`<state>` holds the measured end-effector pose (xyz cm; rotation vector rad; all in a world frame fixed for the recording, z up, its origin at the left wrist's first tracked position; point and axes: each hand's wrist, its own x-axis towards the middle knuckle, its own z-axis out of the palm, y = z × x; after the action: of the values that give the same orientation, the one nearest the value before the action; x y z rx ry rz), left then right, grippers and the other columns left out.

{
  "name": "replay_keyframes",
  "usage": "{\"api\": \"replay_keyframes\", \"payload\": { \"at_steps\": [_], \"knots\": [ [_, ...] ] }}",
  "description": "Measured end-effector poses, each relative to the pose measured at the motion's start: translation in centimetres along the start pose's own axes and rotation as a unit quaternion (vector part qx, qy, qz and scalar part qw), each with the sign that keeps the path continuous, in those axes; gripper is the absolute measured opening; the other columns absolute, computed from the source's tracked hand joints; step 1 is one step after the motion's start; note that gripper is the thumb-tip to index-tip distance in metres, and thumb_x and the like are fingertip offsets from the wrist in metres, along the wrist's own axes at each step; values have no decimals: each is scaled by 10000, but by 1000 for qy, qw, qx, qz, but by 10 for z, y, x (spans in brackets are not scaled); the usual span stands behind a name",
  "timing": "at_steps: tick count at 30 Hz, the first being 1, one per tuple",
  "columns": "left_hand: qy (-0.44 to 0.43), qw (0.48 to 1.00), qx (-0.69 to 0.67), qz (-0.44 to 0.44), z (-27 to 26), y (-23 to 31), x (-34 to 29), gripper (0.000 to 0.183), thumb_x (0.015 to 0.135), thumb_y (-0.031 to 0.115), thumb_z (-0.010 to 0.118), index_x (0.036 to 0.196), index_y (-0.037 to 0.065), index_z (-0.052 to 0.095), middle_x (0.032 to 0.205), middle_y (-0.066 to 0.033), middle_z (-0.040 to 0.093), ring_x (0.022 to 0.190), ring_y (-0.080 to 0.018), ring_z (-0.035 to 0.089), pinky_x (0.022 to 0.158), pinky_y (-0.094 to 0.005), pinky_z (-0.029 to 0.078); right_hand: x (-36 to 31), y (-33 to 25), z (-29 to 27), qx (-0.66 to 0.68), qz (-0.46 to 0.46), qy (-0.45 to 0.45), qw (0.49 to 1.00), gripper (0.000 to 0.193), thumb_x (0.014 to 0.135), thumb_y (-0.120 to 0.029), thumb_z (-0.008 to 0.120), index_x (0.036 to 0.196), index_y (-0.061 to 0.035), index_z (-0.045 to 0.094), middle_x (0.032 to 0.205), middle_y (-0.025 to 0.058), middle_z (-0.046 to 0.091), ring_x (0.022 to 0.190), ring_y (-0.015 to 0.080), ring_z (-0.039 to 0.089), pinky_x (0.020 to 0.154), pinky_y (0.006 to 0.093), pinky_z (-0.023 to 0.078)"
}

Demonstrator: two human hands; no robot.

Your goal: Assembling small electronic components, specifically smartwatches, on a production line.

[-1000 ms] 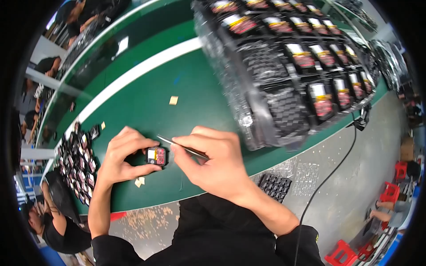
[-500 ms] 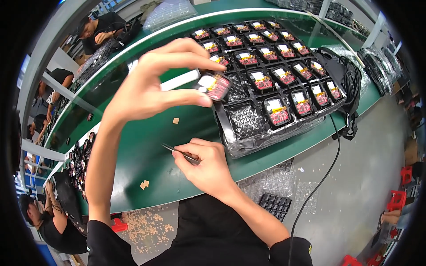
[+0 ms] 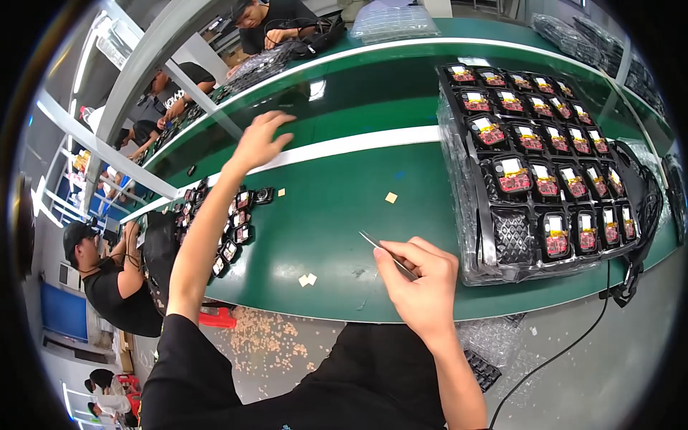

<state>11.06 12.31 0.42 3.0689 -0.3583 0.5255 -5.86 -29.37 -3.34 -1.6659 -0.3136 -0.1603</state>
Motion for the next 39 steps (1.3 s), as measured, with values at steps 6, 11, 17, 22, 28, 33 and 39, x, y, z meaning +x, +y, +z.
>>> {"api": "replay_keyframes", "payload": {
  "at_steps": [6,11,17,22,28,33,39],
  "knots": [
    [-53,987,-26,-147,23,-118,-37,316,1011,135,687,1322,91,730,1339,-200,713,1242,-428,694,1087,-487,551,2,1,0,-27,9,5,1000,138,913,-24,850,1039,30,847,701,32,656,597,57,545,536,270,386],
    [1,987,-73,-140,21,-159,-44,309,972,80,734,1281,62,734,1200,-207,742,1152,-376,737,1034,-470,564,0,-4,2,-41,-15,2,999,133,913,-21,845,1035,33,846,719,47,687,601,64,586,538,270,406],
    [-3,969,-229,-92,3,-45,-31,471,947,56,783,1405,59,674,1262,-102,742,1122,-227,704,1025,-387,550,2,0,4,-37,4,-8,999,133,918,-12,837,1038,45,840,750,59,730,596,75,609,537,266,426],
    [-134,898,-410,89,-29,121,-65,544,905,55,829,1428,32,682,1387,-109,714,1244,-241,692,1085,-403,545,3,0,3,-39,2,23,999,141,912,-17,849,1046,30,848,740,37,716,609,48,593,541,243,416],
    [-139,863,-457,164,-30,155,-87,687,841,84,842,1502,51,659,1599,-199,597,1480,-381,574,1242,-478,435,4,2,5,-17,21,21,999,156,918,17,850,1074,15,853,756,3,691,616,18,551,538,222,361],
    [-67,928,-346,125,-31,160,-96,834,705,273,982,1436,17,673,1399,-175,667,1291,-363,644,1140,-473,483,3,1,4,-45,26,5,999,167,918,43,845,1084,24,851,770,9,696,624,19,563,542,213,365],
    [-41,947,-297,114,-17,163,-101,520,726,159,989,1186,29,783,1141,-108,714,1037,-294,678,918,-385,548,2,3,4,-55,10,-1,998,155,904,54,849,1058,38,845,772,19,704,607,19,547,536,213,353]
  ]
}}
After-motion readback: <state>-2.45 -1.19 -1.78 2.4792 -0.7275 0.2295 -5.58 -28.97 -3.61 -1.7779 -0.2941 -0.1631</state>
